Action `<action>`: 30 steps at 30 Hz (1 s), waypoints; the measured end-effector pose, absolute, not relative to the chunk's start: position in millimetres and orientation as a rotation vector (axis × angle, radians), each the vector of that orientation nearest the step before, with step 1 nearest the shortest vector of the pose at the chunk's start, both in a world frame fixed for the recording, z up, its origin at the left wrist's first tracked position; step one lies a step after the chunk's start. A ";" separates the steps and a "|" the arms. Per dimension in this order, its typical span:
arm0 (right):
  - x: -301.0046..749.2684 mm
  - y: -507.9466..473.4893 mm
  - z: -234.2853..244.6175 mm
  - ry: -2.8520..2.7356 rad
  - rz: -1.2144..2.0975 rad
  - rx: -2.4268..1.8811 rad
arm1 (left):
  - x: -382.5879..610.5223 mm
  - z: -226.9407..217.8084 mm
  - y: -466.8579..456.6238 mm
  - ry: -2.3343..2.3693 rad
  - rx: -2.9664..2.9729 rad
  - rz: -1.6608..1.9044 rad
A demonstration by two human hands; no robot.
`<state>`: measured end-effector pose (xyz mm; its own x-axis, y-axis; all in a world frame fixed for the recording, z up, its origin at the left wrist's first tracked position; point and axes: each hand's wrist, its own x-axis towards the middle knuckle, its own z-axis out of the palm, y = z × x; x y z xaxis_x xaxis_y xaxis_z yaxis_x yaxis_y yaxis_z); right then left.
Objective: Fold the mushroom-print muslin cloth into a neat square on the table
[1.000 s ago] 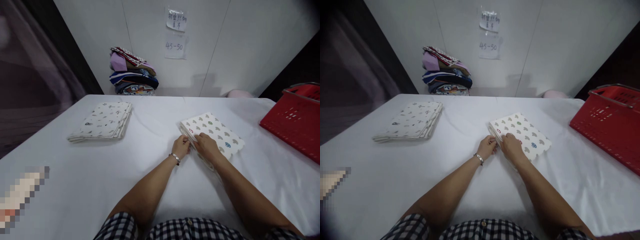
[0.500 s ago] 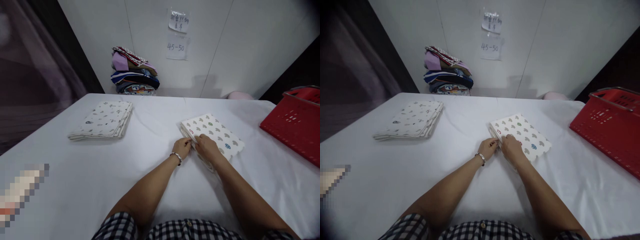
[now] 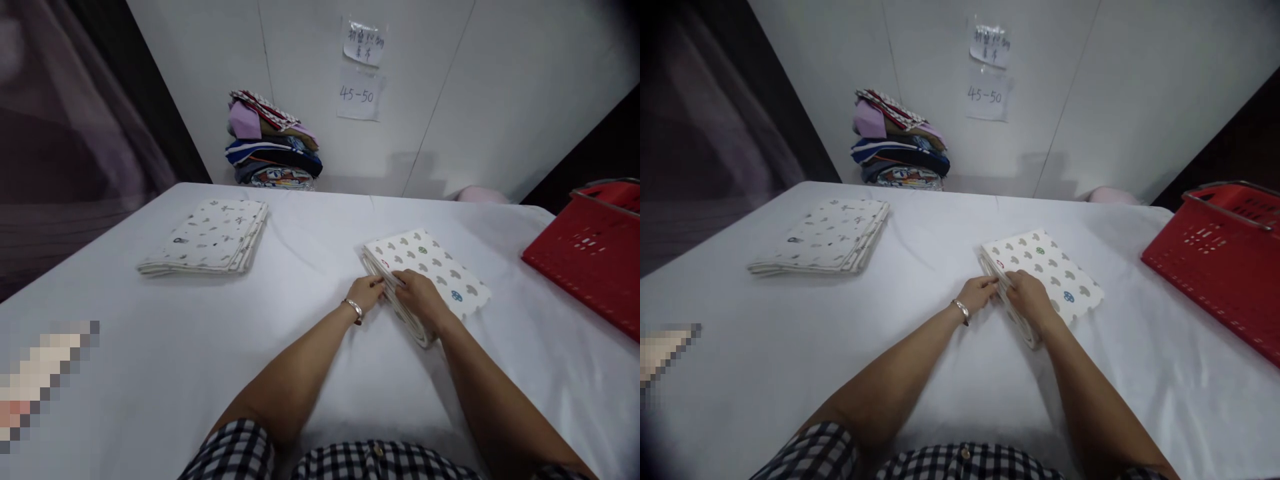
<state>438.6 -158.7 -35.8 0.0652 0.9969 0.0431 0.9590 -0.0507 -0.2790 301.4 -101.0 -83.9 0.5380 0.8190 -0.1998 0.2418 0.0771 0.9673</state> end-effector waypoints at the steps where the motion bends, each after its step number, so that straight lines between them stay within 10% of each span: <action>1: 438.7 -159.0 -35.7 -1.976 0.253 -2.082 | 301.4 -82.0 -99.7 0.894 1.343 0.495; 30: 470.5 -143.0 -65.3 -1.576 0.622 -1.752 | 338.2 -84.1 -98.5 1.319 1.409 0.600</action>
